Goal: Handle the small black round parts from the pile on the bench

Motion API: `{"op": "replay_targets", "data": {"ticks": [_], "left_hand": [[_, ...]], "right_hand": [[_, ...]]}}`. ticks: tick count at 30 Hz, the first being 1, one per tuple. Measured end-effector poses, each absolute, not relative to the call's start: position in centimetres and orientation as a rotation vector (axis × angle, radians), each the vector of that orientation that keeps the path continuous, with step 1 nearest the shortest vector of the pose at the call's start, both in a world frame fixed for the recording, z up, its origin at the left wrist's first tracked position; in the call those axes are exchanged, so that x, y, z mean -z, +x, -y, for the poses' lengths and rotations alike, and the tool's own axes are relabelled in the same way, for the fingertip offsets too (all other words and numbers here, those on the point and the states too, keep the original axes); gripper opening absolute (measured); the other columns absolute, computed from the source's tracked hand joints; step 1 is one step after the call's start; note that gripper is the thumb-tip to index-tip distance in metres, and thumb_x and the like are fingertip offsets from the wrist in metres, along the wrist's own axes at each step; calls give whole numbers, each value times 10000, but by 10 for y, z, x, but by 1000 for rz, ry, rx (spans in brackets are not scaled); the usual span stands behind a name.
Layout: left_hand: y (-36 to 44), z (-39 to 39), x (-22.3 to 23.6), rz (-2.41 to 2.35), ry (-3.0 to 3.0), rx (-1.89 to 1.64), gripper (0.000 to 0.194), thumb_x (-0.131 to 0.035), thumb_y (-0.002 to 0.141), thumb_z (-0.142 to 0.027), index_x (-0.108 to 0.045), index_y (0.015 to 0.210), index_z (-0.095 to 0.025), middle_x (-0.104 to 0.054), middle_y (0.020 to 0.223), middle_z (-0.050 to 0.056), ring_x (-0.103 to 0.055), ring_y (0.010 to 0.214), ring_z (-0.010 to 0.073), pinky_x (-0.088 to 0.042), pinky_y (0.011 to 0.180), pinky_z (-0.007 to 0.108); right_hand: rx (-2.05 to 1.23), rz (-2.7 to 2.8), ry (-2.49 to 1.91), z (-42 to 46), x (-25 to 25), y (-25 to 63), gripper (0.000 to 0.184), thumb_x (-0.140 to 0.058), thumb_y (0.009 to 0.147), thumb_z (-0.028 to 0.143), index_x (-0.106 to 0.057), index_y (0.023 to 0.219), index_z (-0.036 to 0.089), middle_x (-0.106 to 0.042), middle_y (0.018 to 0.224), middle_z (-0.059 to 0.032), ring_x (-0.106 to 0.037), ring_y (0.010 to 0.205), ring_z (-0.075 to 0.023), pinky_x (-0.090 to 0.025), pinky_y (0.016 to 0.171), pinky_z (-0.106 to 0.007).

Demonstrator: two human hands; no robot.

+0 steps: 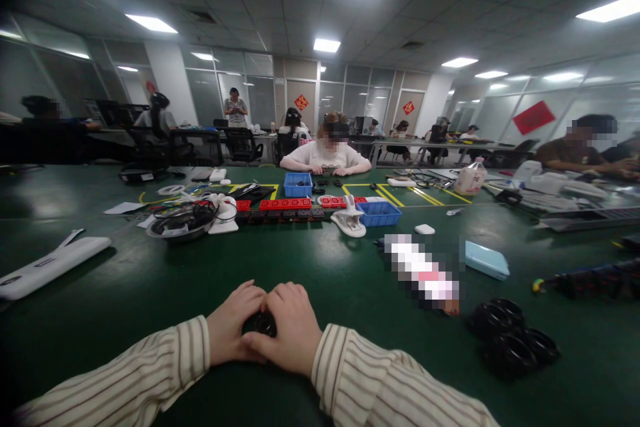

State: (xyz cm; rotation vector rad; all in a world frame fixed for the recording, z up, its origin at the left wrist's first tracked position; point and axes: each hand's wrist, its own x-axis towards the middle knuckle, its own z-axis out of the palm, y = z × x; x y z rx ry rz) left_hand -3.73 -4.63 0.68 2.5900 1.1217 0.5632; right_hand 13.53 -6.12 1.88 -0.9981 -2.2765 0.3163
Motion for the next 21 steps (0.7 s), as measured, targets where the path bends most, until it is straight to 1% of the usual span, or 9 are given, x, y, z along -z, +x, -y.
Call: {"op": "replay_targets", "data": {"ticks": [4, 6, 7, 10, 13, 15, 18, 19, 21], "left_hand": [[-39, 44, -5, -1056, 2589, -564, 411, -751, 545, -392, -590, 859, -181, -548, 904, 31, -524, 892, 237, -256, 1006, 491], [-41, 40, -5, -975, 2565, -552, 354, -749, 536, -297, -603, 835, -177, -547, 915, 30, -521, 892, 230, -341, 952, 427], [-43, 39, -5, -931, 2551, -542, 331, -748, 531, -265, -608, 817, -177, -545, 920, 28, -519, 889, 225, -385, 904, 387], [-45, 34, -4, -836, 2528, -521, 261, -746, 533, -244, -621, 756, -189, -539, 932, 19, -514, 889, 217, -433, 810, 318], [-46, 31, -2, -803, 2551, -531, 227, -742, 551, -282, -629, 726, -192, -545, 927, 17, -513, 904, 223, -417, 848, 335], [-45, 31, -1, -794, 2566, -533, 324, -748, 545, -304, -640, 832, -200, -550, 952, 26, -511, 916, 235, -403, 876, 360], [-45, 33, -2, -810, 2544, -548, 619, -769, 528, -389, -563, 1082, -206, -537, 1058, 57, -494, 960, 269, -380, 909, 413], [-45, 34, -2, -825, 2524, -561, 676, -763, 536, -437, -530, 1123, -196, -529, 1080, 71, -490, 967, 276, -378, 909, 426], [-46, 35, -3, -876, 2496, -579, 705, -728, 569, -529, -506, 1134, -171, -522, 1080, 93, -490, 962, 284, -382, 899, 443]], "right_hand": [[-315, 2321, -902, 62, -21, 135, 188, -621, 691, 298, -520, 796, 179, -522, 822, -22, -444, 805, -177, -352, 751, -335], [-332, 2316, -804, 62, -23, 136, 136, -554, 690, 235, -541, 815, 181, -547, 834, -32, -456, 813, -179, -356, 756, -336], [-338, 2318, -747, 62, -23, 136, 149, -517, 682, 207, -549, 825, 183, -563, 840, -35, -462, 820, -180, -358, 763, -339], [-325, 2362, -561, 63, -23, 137, 211, -436, 643, 157, -556, 812, 194, -614, 841, -26, -477, 850, -182, -350, 819, -359], [-280, 2362, -409, 64, -24, 137, 224, -406, 642, 153, -551, 805, 206, -640, 851, -5, -494, 894, -176, -291, 930, -386], [-276, 2333, -404, 65, -26, 137, 273, -408, 659, 174, -548, 892, 201, -633, 922, -17, -493, 938, -181, -261, 966, -398], [-310, 2298, -552, 66, -26, 138, 323, -457, 705, 273, -515, 1006, 167, -578, 1013, -68, -470, 950, -206, -314, 906, -397], [-319, 2283, -628, 65, -26, 138, 324, -482, 722, 322, -510, 1001, 159, -564, 999, -78, -466, 929, -210, -334, 872, -390], [-325, 2257, -786, 64, -23, 137, 326, -530, 736, 403, -506, 949, 156, -543, 934, -71, -458, 869, -206, -353, 812, -373]]}}
